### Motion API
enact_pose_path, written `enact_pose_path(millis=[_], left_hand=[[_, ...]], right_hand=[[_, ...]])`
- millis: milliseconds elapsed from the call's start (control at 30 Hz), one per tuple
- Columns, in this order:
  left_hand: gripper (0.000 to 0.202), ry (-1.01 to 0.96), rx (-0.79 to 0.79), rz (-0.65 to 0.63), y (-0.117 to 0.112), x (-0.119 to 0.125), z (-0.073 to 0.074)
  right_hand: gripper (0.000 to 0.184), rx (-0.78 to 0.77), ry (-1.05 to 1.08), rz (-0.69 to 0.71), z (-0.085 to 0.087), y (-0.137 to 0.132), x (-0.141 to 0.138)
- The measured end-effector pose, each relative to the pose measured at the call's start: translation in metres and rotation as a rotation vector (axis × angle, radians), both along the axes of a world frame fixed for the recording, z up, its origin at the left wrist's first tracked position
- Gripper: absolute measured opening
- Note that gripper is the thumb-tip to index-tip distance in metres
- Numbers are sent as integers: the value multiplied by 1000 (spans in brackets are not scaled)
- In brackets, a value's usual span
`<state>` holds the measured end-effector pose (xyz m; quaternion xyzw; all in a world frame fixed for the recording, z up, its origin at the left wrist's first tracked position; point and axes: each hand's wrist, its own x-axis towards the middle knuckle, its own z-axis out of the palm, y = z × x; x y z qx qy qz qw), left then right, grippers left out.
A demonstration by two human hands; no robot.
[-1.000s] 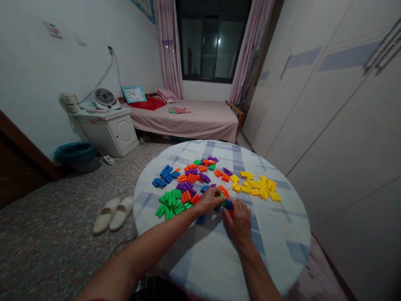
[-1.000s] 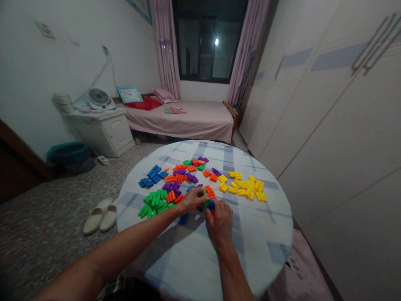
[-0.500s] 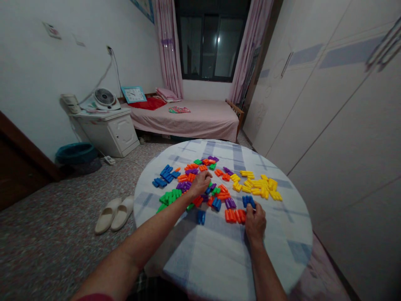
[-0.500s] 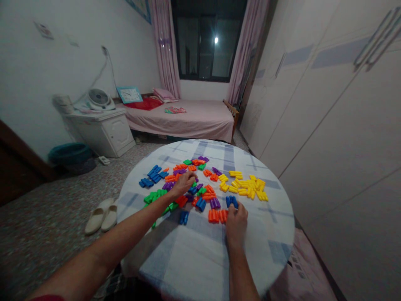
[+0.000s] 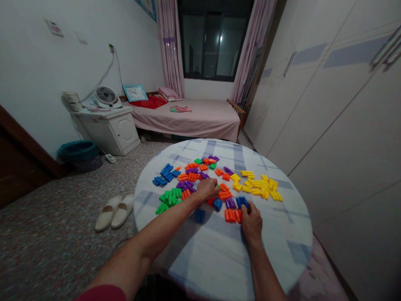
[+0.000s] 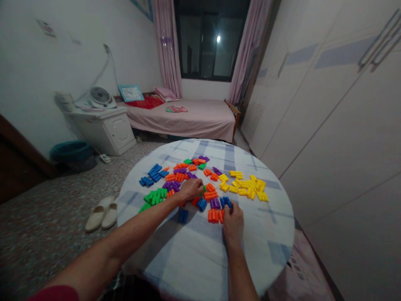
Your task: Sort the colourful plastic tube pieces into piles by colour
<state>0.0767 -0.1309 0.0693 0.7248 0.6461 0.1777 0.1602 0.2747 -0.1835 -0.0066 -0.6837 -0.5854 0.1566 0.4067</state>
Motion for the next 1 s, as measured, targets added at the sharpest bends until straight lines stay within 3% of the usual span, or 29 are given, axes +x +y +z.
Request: enact_pose_path(millis=[100,200,300,400,500,633,700,867,1000], left_hand=[[22,-31,71,2,-11,-28,14],[23,-136,229,19,-29,-74,21],[22,-174,265,148,-49,-121,16],[22,-204,256,264,-66,-143,8],[23,-178,205,188,-79,-130,2],[30,-33,119,-132,-93,-85,-8],[36,75,63,-216,-99,-66,-16],[33,173,-9,-219,-105,-47,-32],[29,18,33,-173,-105,-53,-22]], right_hand=[[47,-10,-4,-1,2,0,-1],[48,-29,-17,6,6,-2,-3],[49,-36,-36,17,10,-2,-5],[48,-62,-45,20,11,-3,-6],[48,-86,-56,19,12,-4,-6],[48,-85,-68,22,14,-7,-7],[48,-95,-67,23,14,-7,-6],[49,-102,-71,38,11,-5,-4],[50,-91,-74,43,10,-4,-3]])
